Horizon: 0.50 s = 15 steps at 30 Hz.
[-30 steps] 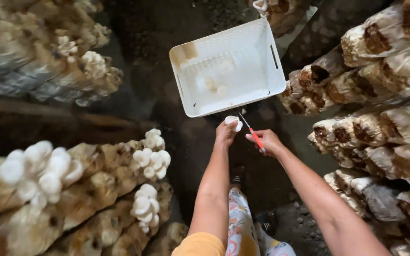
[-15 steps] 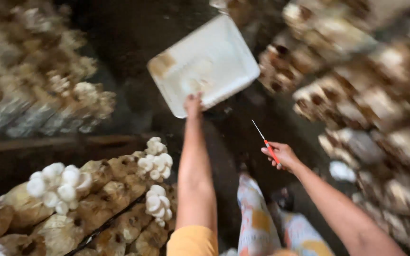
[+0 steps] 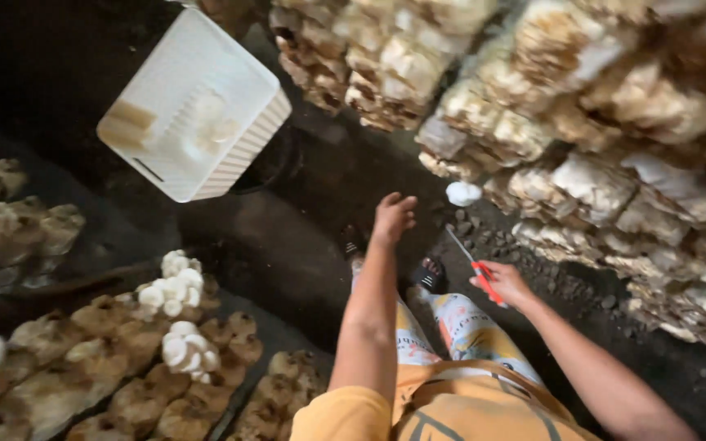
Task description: Harvesting mushrooms from growing bags using scissors and placing them into a plastic basket.
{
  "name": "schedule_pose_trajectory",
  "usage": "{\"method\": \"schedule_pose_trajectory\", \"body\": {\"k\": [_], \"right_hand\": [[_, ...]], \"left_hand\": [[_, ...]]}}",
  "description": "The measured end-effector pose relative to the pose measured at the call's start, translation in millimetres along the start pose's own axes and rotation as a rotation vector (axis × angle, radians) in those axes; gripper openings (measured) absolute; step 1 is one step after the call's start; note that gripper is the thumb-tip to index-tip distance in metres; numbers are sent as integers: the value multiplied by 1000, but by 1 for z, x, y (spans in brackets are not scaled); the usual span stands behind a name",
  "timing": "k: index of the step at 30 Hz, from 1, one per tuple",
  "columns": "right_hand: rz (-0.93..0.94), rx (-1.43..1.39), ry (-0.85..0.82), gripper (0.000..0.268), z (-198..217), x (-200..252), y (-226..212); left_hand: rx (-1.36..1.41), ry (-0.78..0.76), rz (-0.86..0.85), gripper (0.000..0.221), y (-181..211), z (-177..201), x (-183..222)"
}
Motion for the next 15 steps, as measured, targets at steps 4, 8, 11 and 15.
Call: {"method": "schedule_pose_trajectory", "body": {"k": [4, 8, 11, 15], "right_hand": [[-96, 2, 132, 74, 38, 58, -28], [-158, -17, 209, 74, 65, 52, 5], [-142, -12, 246, 70, 62, 63, 6], [-204, -31, 247, 68, 66, 78, 2]], "left_hand": [[-113, -30, 106, 120, -68, -68, -25], [130, -93, 130, 150, -109, -117, -49], [260, -79, 141, 135, -115, -148, -50], [479, 9, 82, 47, -129, -165, -65]]}}
Point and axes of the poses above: each hand's wrist, its own x-axis away from the middle knuckle, its own z-axis out of the back of the hand, y = z × x, the point moved 4 cm from there along -x, towards the middle knuckle, and after that the axes turned 6 degrees about -x, right-handed, at the moved point
